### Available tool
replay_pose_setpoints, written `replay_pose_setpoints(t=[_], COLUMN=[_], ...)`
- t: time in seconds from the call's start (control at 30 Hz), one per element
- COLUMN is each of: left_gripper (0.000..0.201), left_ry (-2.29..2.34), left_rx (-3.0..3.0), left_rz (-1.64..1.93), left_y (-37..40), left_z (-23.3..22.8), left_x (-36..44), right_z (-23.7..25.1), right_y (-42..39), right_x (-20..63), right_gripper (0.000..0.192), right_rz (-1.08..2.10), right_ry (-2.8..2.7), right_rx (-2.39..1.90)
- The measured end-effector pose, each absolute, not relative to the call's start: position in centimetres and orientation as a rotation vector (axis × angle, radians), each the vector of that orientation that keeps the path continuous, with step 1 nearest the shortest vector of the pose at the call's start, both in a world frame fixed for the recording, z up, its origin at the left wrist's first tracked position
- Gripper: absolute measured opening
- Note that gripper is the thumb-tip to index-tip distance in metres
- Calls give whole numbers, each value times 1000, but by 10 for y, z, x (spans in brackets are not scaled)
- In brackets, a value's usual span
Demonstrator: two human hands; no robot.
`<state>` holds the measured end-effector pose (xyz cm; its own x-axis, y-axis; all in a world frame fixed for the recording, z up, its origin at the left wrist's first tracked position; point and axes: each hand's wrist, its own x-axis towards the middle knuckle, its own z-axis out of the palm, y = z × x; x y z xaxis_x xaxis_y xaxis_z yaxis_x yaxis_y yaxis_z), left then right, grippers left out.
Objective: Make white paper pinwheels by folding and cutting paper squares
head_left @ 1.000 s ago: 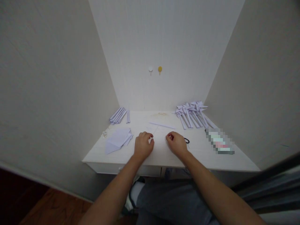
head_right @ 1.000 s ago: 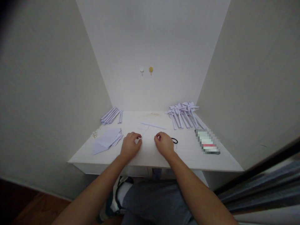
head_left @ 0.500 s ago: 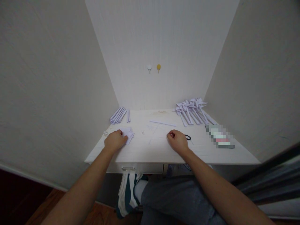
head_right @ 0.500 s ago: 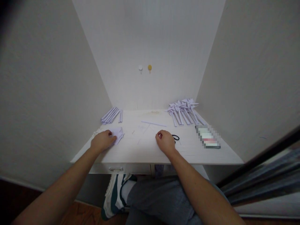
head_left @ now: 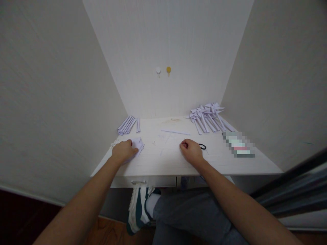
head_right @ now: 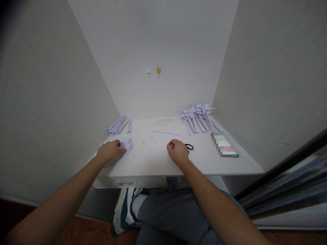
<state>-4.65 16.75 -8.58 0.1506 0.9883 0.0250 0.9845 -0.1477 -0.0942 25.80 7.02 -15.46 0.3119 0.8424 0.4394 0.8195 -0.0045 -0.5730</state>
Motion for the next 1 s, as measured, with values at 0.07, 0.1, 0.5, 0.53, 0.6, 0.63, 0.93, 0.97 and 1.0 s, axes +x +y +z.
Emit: replay_pose_setpoints(t=[0.07, 0.1, 0.5, 0.53, 0.6, 0.63, 0.93, 0.97, 1.0], left_gripper=[51, 49, 60, 59, 54, 51, 46, 47, 48], left_ry=[-1972, -1961, -1971, -1964, -1941, -1927, -1913, -1925, -1936], left_rx=[-2312, -2312, -2316, -2322, -2332, -2336, -2318, -2314, -2312], left_rz=[79, 88, 171, 172, 169, 168, 102, 95, 89], left_y=[167, 166, 173, 173, 172, 171, 159, 158, 158], left_z=[-87, -88, -84, -84, -86, -86, -85, -85, -85], left_x=[-44, -43, -42, -41, -40, -40, -38, -39, -40], right_z=[-155, -155, -156, -156, -155, -155, -154, -154, -154], right_y=[70, 69, 66, 66, 66, 66, 65, 66, 66], right_x=[258, 257, 257, 257, 257, 257, 257, 257, 257], right_gripper=[16, 16, 14, 14, 14, 14, 14, 14, 14], right_rz=[31, 27, 34, 36, 40, 43, 76, 82, 87], right_ry=[-1493, -1495, -1532, -1529, -1522, -1518, -1503, -1502, -1501], right_rx=[-1799, -1800, -1771, -1771, -1773, -1773, -1774, -1771, -1767])
